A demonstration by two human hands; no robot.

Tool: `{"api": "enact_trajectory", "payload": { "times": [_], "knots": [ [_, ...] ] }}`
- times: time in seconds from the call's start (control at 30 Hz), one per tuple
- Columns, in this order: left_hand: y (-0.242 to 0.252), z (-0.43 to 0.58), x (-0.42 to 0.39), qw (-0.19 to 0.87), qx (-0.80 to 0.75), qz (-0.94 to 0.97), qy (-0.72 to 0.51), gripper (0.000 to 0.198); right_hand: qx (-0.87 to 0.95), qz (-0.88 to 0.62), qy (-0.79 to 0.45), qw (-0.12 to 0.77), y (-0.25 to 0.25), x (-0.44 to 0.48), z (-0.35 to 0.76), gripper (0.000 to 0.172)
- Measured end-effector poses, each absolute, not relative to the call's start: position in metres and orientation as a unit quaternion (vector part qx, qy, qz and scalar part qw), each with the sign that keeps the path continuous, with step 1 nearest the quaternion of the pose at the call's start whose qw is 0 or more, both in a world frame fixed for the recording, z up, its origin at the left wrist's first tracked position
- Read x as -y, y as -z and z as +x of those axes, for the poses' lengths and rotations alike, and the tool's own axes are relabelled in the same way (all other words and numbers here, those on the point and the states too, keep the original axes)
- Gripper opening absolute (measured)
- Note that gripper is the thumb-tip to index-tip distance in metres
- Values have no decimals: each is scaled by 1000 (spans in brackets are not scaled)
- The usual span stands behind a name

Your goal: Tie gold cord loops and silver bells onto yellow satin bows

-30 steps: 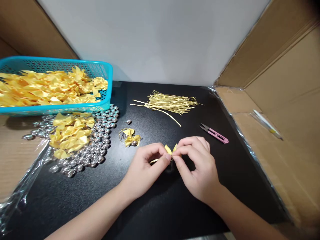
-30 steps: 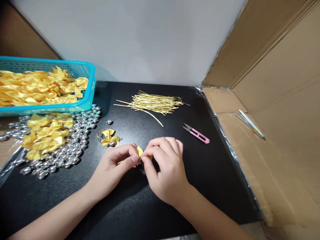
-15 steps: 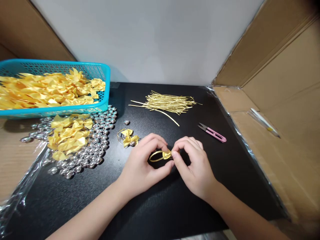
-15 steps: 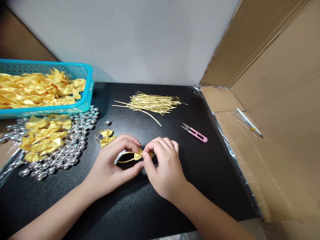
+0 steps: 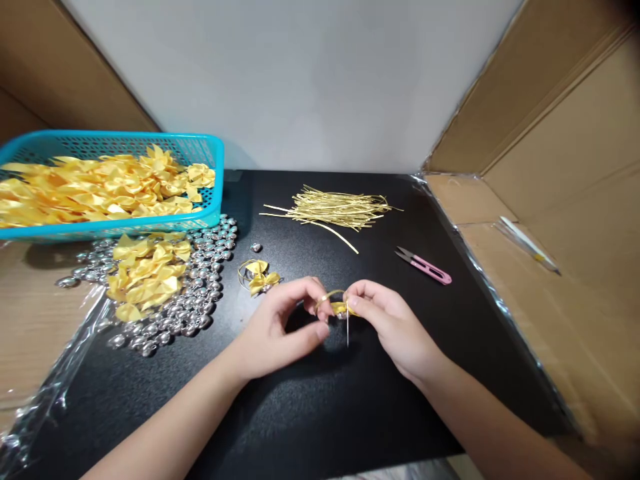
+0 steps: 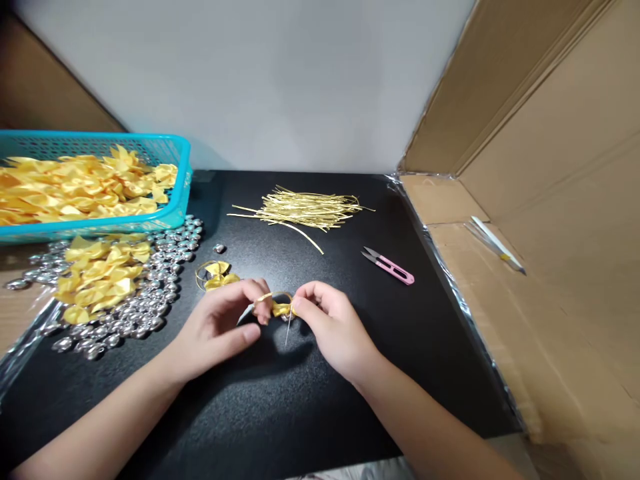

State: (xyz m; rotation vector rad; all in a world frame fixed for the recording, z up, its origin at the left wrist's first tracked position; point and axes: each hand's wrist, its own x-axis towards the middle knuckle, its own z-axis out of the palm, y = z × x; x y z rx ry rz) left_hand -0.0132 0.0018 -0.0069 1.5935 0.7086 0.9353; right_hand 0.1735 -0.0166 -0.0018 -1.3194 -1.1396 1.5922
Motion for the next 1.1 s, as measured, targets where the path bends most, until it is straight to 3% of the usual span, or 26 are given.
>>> {"api": "enact_trajectory", "payload": {
  "times": [0.17,0.3,0.5,0.7,0.9,1.1],
  "knots": [
    [6,-3,3,385,-314,779,-382,37,403,-510,-635,417,4,17,169,19],
    [10,2,5,287,-316,800,-420,33,401,-505,-632,430,5,19,166,17],
    [8,0,5,269,-269,818,-432,32,401,-517,-618,436,3,18,167,17],
    [12,2,6,174,-280,845,-422,24,389,-517,-628,432,1,18,166,17],
    [8,3,9,236,-333,781,-473,9,395,-513,-630,429,2,18,167,16],
    [7,3,6,419,-473,606,-484,11,434,-509,-622,408,4,19,168,19]
  ]
}}
